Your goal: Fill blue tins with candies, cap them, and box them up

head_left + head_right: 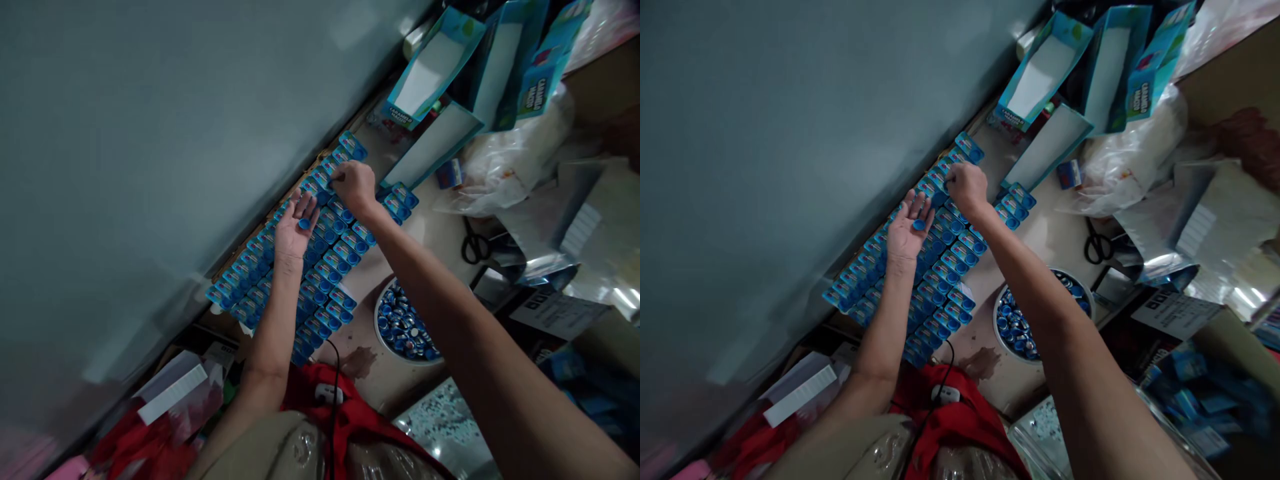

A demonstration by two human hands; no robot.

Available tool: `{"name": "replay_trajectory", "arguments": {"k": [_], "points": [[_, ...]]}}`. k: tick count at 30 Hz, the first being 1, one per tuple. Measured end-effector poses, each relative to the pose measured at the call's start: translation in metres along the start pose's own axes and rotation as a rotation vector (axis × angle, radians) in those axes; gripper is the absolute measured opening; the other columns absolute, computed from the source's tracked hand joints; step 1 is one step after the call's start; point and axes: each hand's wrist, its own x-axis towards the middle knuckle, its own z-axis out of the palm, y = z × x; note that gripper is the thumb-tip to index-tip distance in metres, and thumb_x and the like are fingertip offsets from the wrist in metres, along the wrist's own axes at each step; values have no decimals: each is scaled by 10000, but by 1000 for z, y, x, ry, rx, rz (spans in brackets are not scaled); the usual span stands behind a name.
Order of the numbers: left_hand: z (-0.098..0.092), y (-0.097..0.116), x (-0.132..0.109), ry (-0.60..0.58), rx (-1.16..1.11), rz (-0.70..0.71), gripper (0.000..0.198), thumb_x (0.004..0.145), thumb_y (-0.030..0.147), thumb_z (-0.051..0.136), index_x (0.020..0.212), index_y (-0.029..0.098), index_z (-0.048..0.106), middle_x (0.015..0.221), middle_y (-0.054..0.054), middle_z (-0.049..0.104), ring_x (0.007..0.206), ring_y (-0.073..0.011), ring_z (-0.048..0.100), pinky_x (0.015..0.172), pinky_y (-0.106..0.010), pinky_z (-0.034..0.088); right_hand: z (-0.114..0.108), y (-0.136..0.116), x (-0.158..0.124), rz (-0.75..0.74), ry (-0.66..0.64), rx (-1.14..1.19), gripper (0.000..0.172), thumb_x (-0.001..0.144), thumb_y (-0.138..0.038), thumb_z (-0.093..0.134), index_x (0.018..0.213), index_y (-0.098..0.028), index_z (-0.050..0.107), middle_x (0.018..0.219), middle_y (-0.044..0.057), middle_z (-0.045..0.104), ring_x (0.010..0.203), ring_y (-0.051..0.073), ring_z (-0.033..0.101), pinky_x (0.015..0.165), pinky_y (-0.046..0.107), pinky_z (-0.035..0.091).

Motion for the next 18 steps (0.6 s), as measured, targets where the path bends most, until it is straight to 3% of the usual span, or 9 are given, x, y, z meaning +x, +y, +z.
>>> {"name": "replay_trajectory", "arguments": {"k": [4,7,10,12,14,16,18], "points": [[-15,9,-1,-7,38,-16,345,1156,418,582,1446,327,747,1406,-66,828,1423,-236,736,1215,-424,598,-2,-3,42,20,-176,-165,32,885,-186,789,867,-205,771,1016,86,802,1135,341,777,997,481,629],[-16,7,2,-46,49,-14,360,1167,466,550,1440,340,748,1429,-62,817,1447,-235,719,1214,-428,597,-4,-8,64,100,-265,-256,224,783,-224,960,867,-180,757,1012,74,770,1157,364,775,1001,495,627],[-14,8,3,-64,69,-14,351,1183,441,503,1389,337,767,1394,-52,830,1391,-211,750,1154,-385,625,-11,-15,58,138,-247,-266,385,700,-145,1016,985,-199,762,1089,62,772,1168,347,760,1032,477,604],[-14,13,1,-37,88,-11,343,1189,379,476,1304,306,791,1289,-49,859,1260,-181,800,1065,-322,649,-16,-17,32,117,-167,-204,378,811,-162,944,1123,-239,743,1180,56,769,1165,305,742,1043,449,587],[-15,17,-4,21,121,6,348,1187,311,461,1192,273,806,1143,-39,873,1098,-153,823,965,-269,652,-18,-12,-12,63,-29,-66,305,930,-195,827,1203,-267,710,1251,58,750,1152,268,718,1033,414,576],[-16,14,-14,68,182,41,334,1176,279,486,1106,256,812,1031,-25,862,998,-145,812,913,-254,641,-18,2,-74,11,137,131,193,1002,-249,736,1189,-277,694,1240,68,736,1119,249,698,1006,388,577],[-11,-4,-31,75,261,72,282,1153,292,557,1051,257,818,964,-17,844,966,-150,799,910,-260,629,-18,25,-149,74,241,273,80,1047,-318,661,1117,-286,685,1153,77,730,1041,247,689,965,388,586]]}}
